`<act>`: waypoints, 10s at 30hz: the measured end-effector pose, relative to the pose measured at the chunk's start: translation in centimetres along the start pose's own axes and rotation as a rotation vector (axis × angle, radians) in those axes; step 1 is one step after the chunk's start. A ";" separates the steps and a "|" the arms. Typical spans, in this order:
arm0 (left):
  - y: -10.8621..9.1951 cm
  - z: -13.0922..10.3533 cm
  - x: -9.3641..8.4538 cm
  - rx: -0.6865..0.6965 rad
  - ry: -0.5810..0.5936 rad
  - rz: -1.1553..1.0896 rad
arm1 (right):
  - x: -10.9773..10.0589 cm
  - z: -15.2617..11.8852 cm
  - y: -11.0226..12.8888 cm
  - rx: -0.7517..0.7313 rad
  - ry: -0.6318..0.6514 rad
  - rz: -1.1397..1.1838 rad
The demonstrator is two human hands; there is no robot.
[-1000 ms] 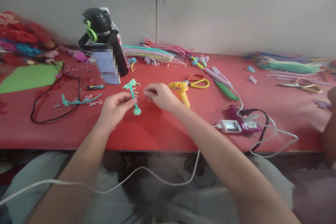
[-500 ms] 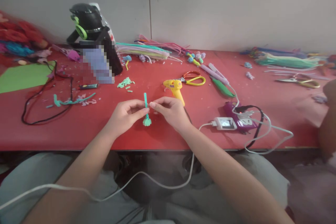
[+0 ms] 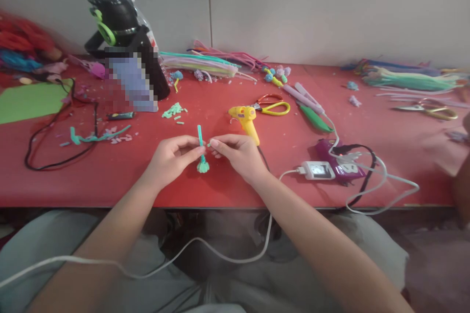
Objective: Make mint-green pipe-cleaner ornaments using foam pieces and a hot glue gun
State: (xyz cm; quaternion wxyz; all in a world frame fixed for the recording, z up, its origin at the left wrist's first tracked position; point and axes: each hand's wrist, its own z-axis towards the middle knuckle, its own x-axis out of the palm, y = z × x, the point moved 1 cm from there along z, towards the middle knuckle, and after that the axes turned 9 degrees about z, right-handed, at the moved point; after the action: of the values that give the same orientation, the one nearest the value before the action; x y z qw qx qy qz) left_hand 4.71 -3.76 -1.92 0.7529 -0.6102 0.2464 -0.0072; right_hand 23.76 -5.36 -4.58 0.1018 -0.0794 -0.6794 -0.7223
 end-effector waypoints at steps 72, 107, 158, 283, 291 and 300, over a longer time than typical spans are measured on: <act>0.1 0.3 -0.5 -0.034 -0.176 -0.053 | 1.6 -2.3 1.4 -0.797 0.193 -0.706; 0.3 0.4 -0.3 0.105 -0.265 -0.050 | 1.3 -1.6 1.0 0.027 0.058 -0.091; 0.3 0.3 0.0 0.115 -0.240 0.060 | 1.2 -1.4 1.1 0.018 0.066 -0.202; 1.9 1.8 -3.6 -0.022 -0.471 -0.009 | -2.8 -1.4 4.5 0.080 0.214 -0.486; 1.8 1.7 -4.0 -0.023 -0.429 -0.093 | -6.1 1.0 4.3 -0.129 -0.189 -0.792; 3.1 1.7 -7.3 -0.061 -0.525 -0.064 | -3.1 0.5 6.5 -0.659 -0.402 -0.817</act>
State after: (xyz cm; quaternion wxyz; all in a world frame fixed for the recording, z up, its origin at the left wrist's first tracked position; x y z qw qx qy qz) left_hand -1.93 0.84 -1.93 0.7717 -0.6211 0.0233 0.1352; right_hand 28.40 -5.15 0.99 -0.3479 0.0266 -0.3994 -0.8478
